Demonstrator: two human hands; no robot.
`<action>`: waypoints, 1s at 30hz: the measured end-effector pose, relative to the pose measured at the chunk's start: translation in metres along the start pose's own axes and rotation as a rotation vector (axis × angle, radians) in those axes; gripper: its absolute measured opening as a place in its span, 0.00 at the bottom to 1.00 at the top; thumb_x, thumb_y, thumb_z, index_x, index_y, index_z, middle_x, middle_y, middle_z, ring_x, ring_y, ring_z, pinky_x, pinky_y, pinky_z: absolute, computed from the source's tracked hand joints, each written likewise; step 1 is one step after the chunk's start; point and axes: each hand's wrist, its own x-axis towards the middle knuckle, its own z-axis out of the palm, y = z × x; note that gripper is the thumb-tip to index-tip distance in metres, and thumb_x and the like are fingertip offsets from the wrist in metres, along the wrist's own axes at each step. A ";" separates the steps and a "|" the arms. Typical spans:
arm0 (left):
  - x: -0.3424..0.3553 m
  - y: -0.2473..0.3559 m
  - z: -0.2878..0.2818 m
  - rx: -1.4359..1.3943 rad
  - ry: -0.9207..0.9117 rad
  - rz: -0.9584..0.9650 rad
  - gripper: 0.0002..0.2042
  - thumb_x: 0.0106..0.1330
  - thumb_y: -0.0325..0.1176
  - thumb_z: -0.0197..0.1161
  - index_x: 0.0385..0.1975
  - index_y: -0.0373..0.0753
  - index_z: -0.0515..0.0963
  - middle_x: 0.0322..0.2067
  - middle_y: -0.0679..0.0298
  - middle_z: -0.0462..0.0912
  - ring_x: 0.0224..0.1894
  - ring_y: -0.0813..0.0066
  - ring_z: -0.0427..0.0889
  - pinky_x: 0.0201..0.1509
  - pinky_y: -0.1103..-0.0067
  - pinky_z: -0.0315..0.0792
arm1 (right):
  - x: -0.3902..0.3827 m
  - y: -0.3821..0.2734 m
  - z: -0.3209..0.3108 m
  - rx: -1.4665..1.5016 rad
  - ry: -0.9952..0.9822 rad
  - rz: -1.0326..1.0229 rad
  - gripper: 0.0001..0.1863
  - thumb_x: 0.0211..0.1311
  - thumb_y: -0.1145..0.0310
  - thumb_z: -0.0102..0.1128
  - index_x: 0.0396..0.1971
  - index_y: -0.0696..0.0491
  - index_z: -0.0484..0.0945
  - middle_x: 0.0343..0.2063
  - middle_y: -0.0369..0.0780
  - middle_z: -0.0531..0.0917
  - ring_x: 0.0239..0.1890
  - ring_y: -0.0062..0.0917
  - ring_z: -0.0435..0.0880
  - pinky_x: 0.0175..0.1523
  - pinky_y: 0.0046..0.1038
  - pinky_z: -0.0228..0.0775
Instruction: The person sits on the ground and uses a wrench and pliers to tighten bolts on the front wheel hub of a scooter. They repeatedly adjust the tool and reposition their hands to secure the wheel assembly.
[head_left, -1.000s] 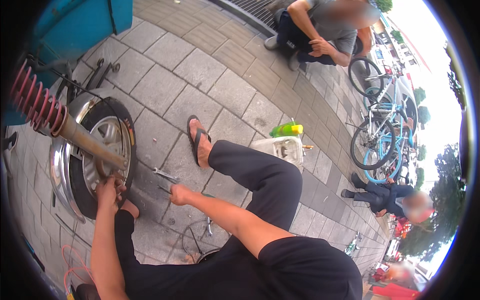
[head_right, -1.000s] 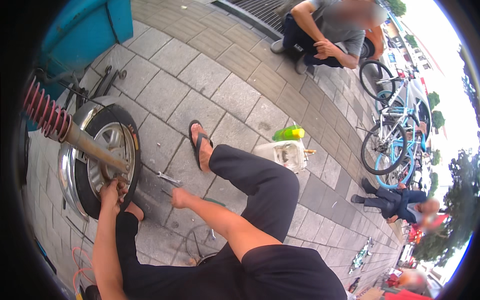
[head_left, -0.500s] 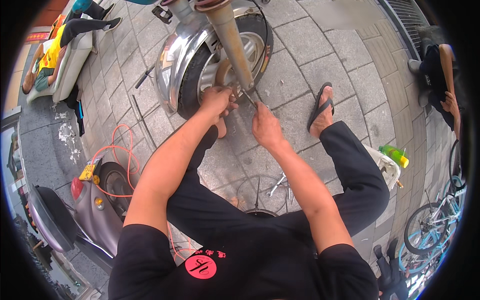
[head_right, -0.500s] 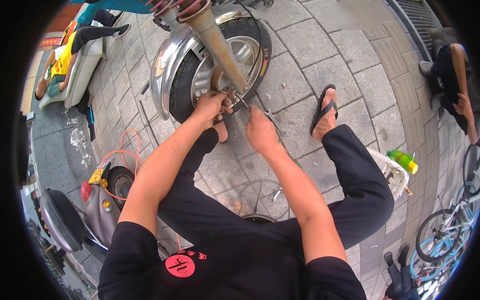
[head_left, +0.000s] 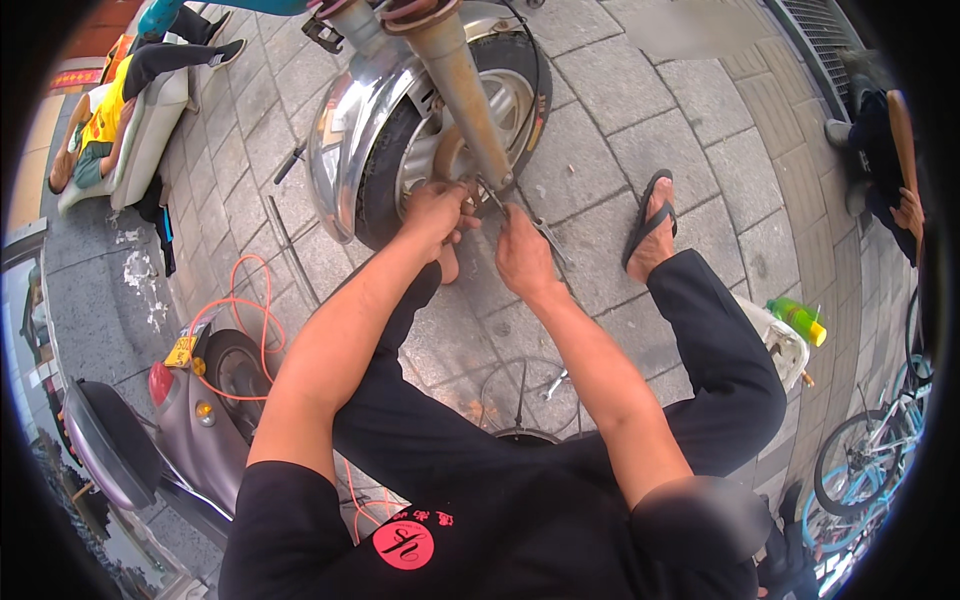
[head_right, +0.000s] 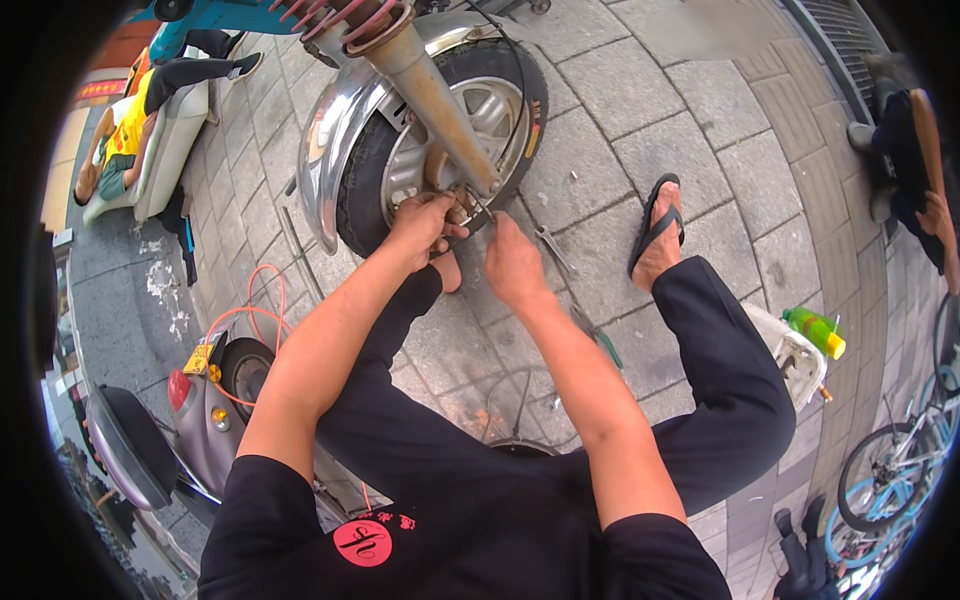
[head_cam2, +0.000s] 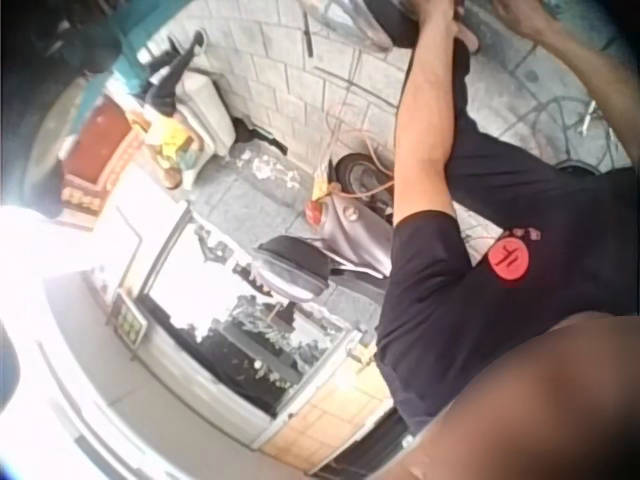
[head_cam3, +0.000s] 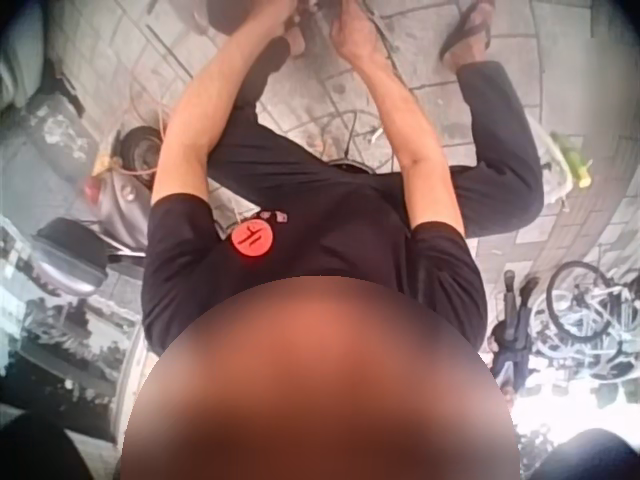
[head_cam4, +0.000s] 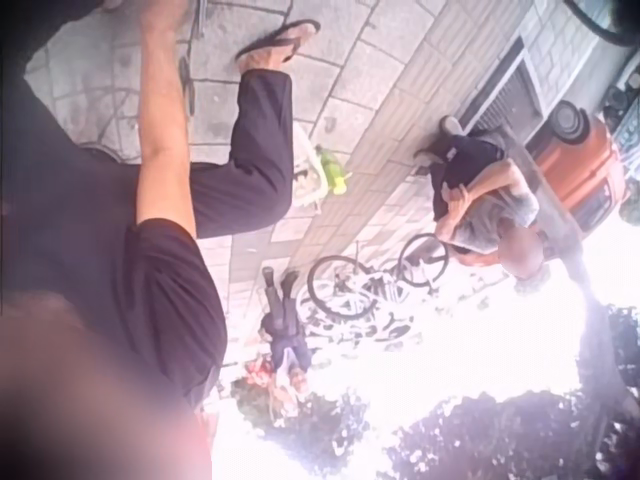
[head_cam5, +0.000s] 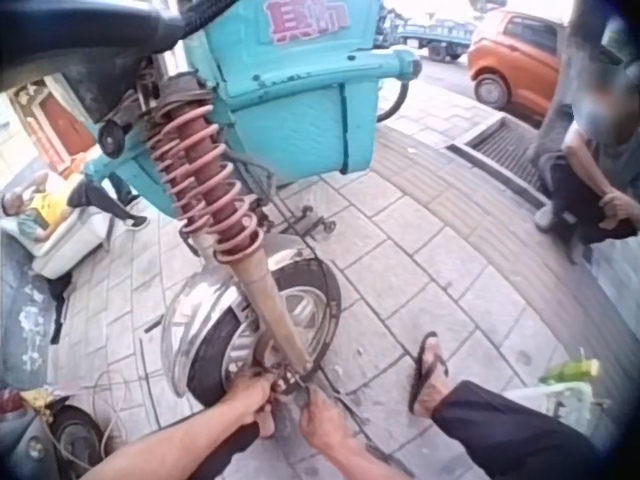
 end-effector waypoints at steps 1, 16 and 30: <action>0.001 -0.001 0.000 -0.020 0.009 0.007 0.11 0.79 0.36 0.60 0.46 0.33 0.78 0.32 0.61 0.84 0.26 0.71 0.89 0.17 0.80 0.66 | 0.000 -0.001 0.000 0.011 0.006 -0.011 0.19 0.73 0.73 0.53 0.61 0.57 0.71 0.46 0.58 0.84 0.47 0.58 0.84 0.51 0.52 0.77; -0.001 -0.012 0.015 -0.182 0.106 0.051 0.11 0.80 0.36 0.60 0.44 0.33 0.80 0.33 0.62 0.84 0.29 0.73 0.89 0.19 0.81 0.65 | 0.026 -0.029 -0.047 -0.375 -0.103 -0.199 0.16 0.63 0.72 0.60 0.50 0.59 0.78 0.34 0.49 0.86 0.33 0.49 0.88 0.38 0.47 0.81; -0.002 -0.013 0.021 -0.183 0.135 0.147 0.10 0.75 0.36 0.67 0.35 0.38 0.78 0.27 0.65 0.85 0.26 0.76 0.83 0.26 0.76 0.66 | 0.097 -0.091 -0.085 -0.631 -0.465 -0.338 0.14 0.61 0.61 0.62 0.29 0.57 0.85 0.29 0.53 0.88 0.36 0.51 0.89 0.43 0.48 0.82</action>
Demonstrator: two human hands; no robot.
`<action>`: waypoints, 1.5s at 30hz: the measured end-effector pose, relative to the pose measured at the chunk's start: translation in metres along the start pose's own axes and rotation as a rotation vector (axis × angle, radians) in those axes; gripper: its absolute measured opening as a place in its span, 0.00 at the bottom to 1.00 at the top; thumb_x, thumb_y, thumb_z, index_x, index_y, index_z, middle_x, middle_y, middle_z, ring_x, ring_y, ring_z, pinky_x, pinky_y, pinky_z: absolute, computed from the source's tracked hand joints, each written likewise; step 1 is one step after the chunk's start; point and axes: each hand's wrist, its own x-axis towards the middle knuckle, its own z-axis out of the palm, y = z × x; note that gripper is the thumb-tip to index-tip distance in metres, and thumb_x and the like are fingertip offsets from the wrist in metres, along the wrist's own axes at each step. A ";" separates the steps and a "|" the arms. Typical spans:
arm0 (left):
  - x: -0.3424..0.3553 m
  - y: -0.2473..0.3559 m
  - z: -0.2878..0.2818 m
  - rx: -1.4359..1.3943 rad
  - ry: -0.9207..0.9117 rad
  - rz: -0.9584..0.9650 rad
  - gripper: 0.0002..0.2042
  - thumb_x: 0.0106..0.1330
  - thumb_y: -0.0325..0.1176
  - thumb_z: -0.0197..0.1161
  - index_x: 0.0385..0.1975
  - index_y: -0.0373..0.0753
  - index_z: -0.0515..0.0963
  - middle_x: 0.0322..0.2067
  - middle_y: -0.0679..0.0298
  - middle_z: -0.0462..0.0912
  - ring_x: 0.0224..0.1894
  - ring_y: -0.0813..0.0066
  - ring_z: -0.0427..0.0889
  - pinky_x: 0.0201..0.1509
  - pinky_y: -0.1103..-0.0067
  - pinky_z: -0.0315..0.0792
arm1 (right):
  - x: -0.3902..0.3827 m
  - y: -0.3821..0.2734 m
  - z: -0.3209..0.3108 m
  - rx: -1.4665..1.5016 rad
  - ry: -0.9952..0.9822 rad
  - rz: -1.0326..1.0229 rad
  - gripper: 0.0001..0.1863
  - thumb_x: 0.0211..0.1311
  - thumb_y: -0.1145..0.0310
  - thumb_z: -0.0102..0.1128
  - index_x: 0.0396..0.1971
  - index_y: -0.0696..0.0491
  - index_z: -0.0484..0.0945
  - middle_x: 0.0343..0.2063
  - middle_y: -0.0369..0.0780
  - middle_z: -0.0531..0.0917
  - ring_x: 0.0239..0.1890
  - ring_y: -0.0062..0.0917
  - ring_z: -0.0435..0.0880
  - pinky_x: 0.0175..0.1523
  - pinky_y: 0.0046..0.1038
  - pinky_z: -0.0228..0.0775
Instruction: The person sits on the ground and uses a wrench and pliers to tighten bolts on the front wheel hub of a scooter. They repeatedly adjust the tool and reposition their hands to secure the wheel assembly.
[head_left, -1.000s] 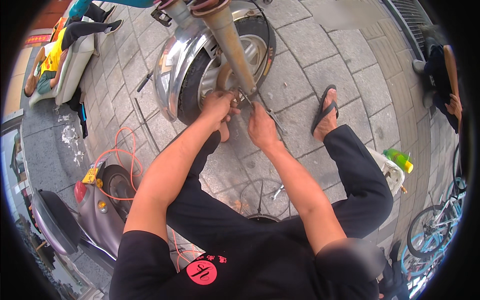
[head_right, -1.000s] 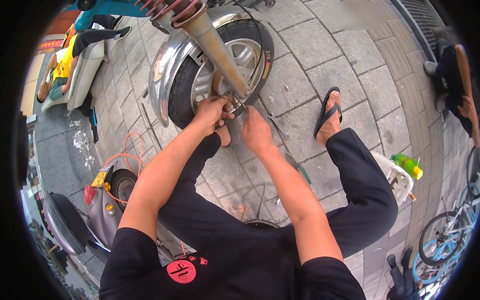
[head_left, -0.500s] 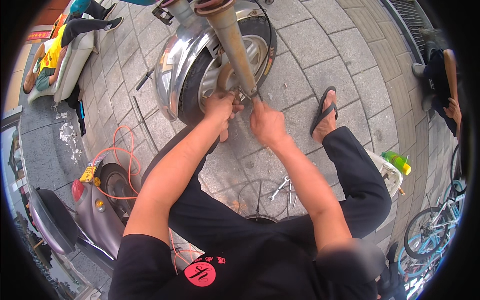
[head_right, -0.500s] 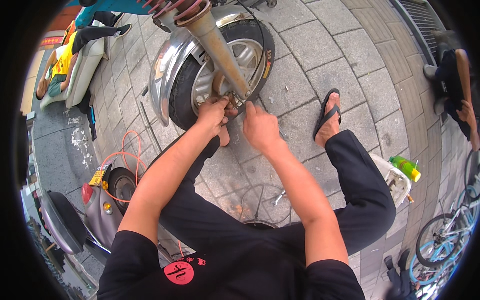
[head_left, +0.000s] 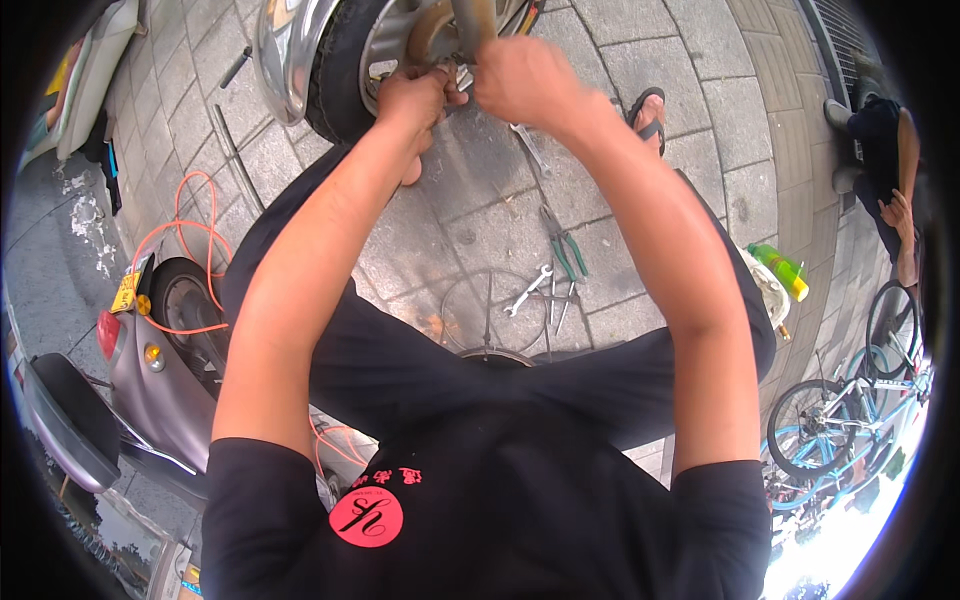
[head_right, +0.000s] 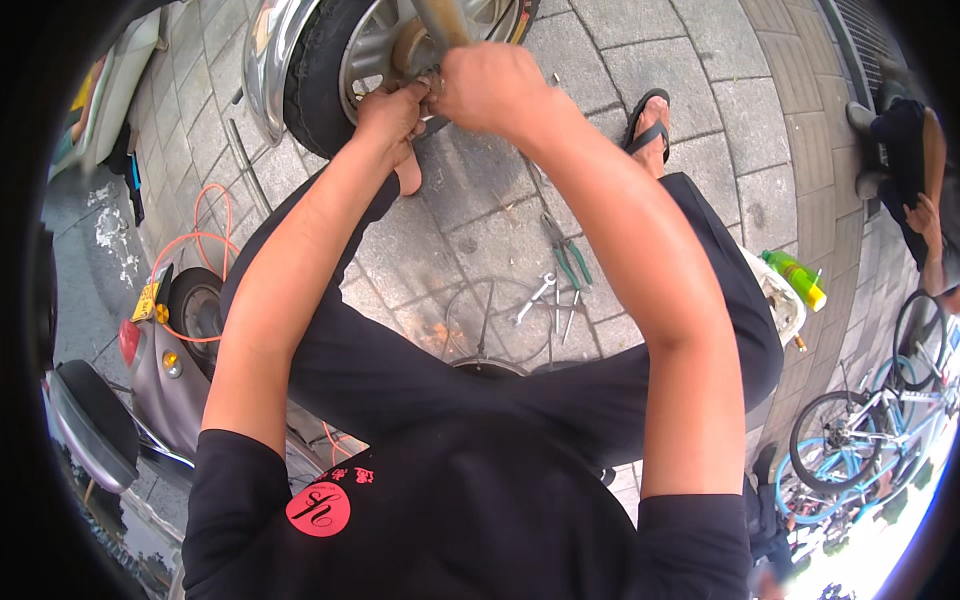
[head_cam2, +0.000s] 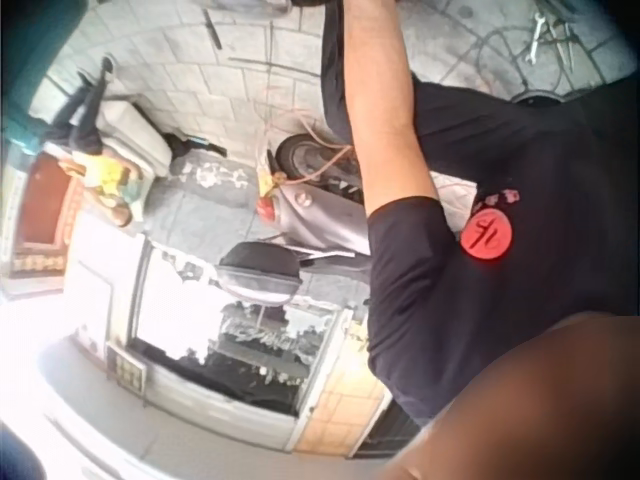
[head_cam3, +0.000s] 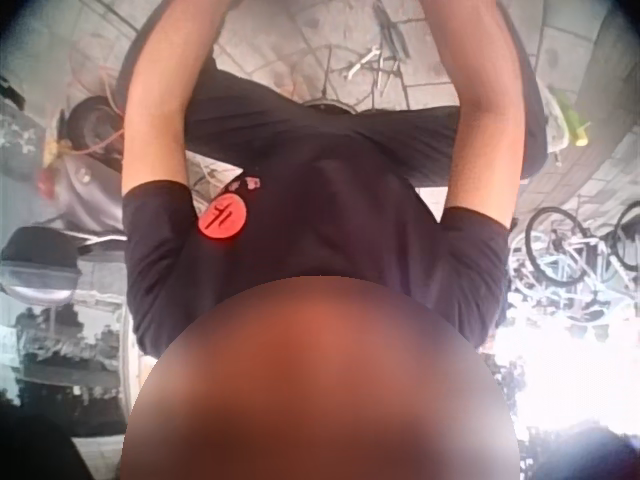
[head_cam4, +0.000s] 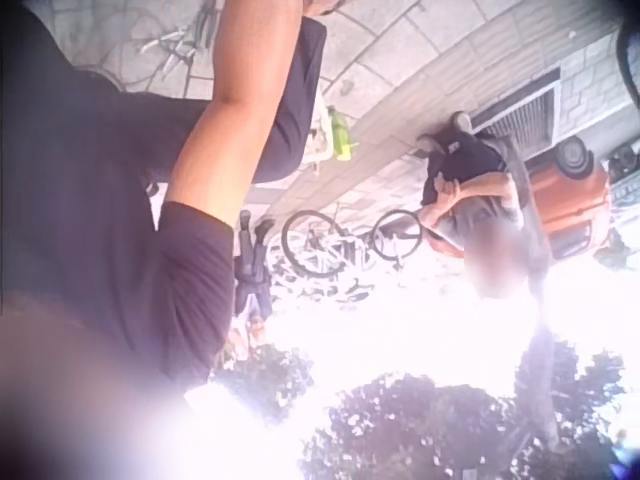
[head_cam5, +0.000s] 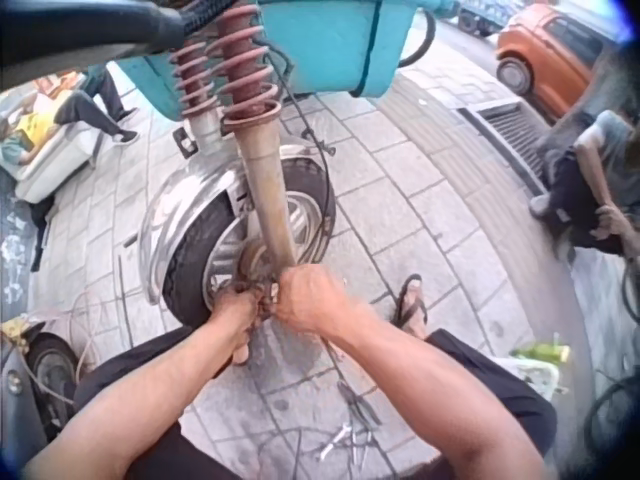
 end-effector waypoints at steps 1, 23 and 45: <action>-0.003 0.002 0.001 0.029 0.017 -0.009 0.09 0.75 0.36 0.66 0.35 0.38 0.78 0.27 0.64 0.86 0.26 0.76 0.82 0.27 0.76 0.66 | 0.010 -0.007 -0.011 -0.015 -0.056 0.006 0.14 0.59 0.60 0.63 0.28 0.57 0.86 0.29 0.53 0.88 0.37 0.50 0.90 0.44 0.48 0.83; 0.001 -0.006 -0.008 -0.071 -0.003 -0.117 0.14 0.80 0.42 0.60 0.44 0.36 0.81 0.36 0.63 0.87 0.33 0.69 0.92 0.22 0.76 0.66 | -0.046 0.014 0.085 0.242 0.294 0.098 0.18 0.69 0.69 0.56 0.57 0.55 0.77 0.40 0.50 0.88 0.37 0.51 0.88 0.42 0.49 0.81; 0.003 -0.011 -0.003 -0.247 -0.012 -0.157 0.08 0.77 0.36 0.63 0.43 0.38 0.80 0.35 0.65 0.84 0.31 0.74 0.87 0.23 0.78 0.61 | -0.016 -0.009 0.032 0.160 0.119 0.183 0.18 0.66 0.61 0.61 0.49 0.57 0.83 0.33 0.54 0.88 0.37 0.53 0.89 0.44 0.49 0.81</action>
